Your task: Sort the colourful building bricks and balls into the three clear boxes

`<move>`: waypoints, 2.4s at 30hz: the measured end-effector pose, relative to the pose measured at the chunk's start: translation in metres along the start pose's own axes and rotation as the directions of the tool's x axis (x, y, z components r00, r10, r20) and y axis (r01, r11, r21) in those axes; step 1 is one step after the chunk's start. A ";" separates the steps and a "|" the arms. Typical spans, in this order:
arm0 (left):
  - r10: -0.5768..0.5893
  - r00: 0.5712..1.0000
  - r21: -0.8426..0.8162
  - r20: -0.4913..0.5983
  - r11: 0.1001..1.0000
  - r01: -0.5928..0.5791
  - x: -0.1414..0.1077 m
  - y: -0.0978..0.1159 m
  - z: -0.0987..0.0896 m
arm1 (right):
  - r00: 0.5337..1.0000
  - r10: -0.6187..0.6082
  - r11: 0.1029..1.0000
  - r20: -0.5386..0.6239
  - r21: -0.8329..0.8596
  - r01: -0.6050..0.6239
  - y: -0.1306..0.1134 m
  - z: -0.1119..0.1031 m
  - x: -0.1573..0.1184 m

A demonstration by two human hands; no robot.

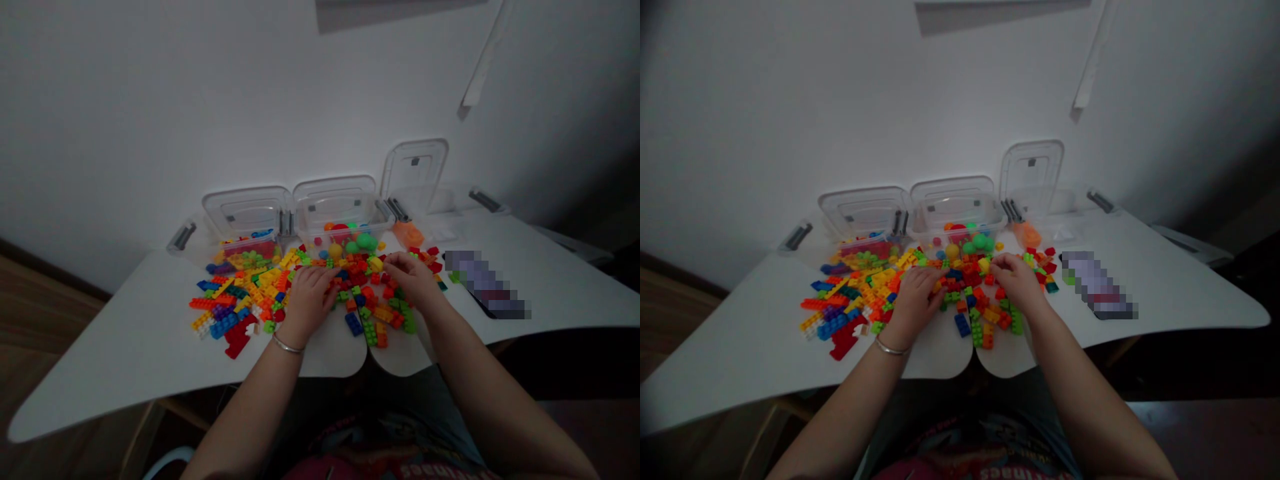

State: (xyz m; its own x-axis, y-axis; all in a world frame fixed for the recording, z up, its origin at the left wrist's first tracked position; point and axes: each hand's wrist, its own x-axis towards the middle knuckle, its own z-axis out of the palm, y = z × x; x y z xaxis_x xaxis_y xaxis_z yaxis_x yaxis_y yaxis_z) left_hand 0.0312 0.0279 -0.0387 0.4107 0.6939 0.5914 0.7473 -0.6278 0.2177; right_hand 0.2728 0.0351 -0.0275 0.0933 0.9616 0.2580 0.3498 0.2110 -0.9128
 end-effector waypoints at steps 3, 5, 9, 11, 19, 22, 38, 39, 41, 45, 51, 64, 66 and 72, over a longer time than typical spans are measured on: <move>0.079 0.997 -0.059 0.000 0.995 -0.079 0.001 0.005 0.001 | 0.979 -0.119 0.990 0.164 -0.056 0.129 -0.015 0.009 -0.010; 0.116 0.993 -0.089 0.005 0.989 -0.116 0.000 0.007 0.001 | 0.942 -0.198 0.962 0.271 -0.132 0.241 -0.024 0.015 -0.016; 0.091 0.996 -0.146 -0.020 0.985 -0.093 -0.002 0.007 0.000 | 0.873 -0.294 0.915 0.390 -0.151 0.375 -0.031 0.025 -0.024; 0.074 0.997 -0.177 -0.034 0.981 -0.079 -0.002 0.005 -0.002 | 0.866 -0.322 0.901 0.381 -0.158 0.405 -0.029 0.027 -0.025; -0.135 0.970 -0.194 -0.202 0.976 0.095 -0.008 -0.011 -0.006 | 0.896 -0.378 0.763 0.232 -0.471 0.444 0.004 0.006 -0.031; -0.360 0.861 -0.286 -0.359 0.921 0.266 -0.009 -0.022 -0.008 | 0.905 -0.399 0.717 0.147 -0.565 0.408 0.017 -0.001 -0.036; -0.588 0.642 -0.151 -0.491 0.784 0.602 0.052 -0.123 -0.109 | 0.908 -0.409 0.779 0.095 -0.483 0.401 0.032 0.002 -0.036; -0.627 0.663 -0.089 -0.408 0.751 0.655 0.053 -0.128 -0.111 | 0.909 -0.406 0.779 0.095 -0.484 0.399 0.031 0.002 -0.036; -0.682 0.677 0.060 -0.276 0.691 0.720 0.054 -0.133 -0.110 | 0.910 -0.403 0.778 0.102 -0.486 0.399 0.030 0.002 -0.037; -0.679 0.696 0.261 -0.232 0.646 0.717 0.053 -0.131 -0.105 | 0.908 -0.405 0.775 0.107 -0.487 0.403 0.029 0.001 -0.037; -0.604 0.737 0.332 -0.304 0.658 0.676 0.051 -0.126 -0.096 | 0.912 -0.397 0.783 0.105 -0.480 0.396 0.031 0.001 -0.038; -0.119 0.953 0.156 -0.280 0.973 0.168 0.017 -0.034 -0.053 | 0.901 -0.421 0.773 0.105 -0.479 0.417 0.036 0.001 -0.037; 0.046 0.990 0.074 -0.130 0.997 -0.036 0.008 -0.016 -0.040 | 0.902 -0.421 0.777 0.098 -0.474 0.415 0.036 0.001 -0.037; 0.305 0.925 0.006 0.227 0.949 -0.315 -0.009 -0.008 -0.015 | 0.916 -0.388 0.788 0.101 -0.479 0.387 0.033 0.000 -0.037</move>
State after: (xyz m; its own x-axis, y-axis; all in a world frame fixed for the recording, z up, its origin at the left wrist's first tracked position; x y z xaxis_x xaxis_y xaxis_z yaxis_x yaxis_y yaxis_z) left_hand 0.0138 0.0213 -0.0344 0.7267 0.5302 0.4369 0.5831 -0.8123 0.0158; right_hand 0.2807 0.0066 -0.0677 -0.1442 0.8166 0.5588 0.7580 0.4542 -0.4681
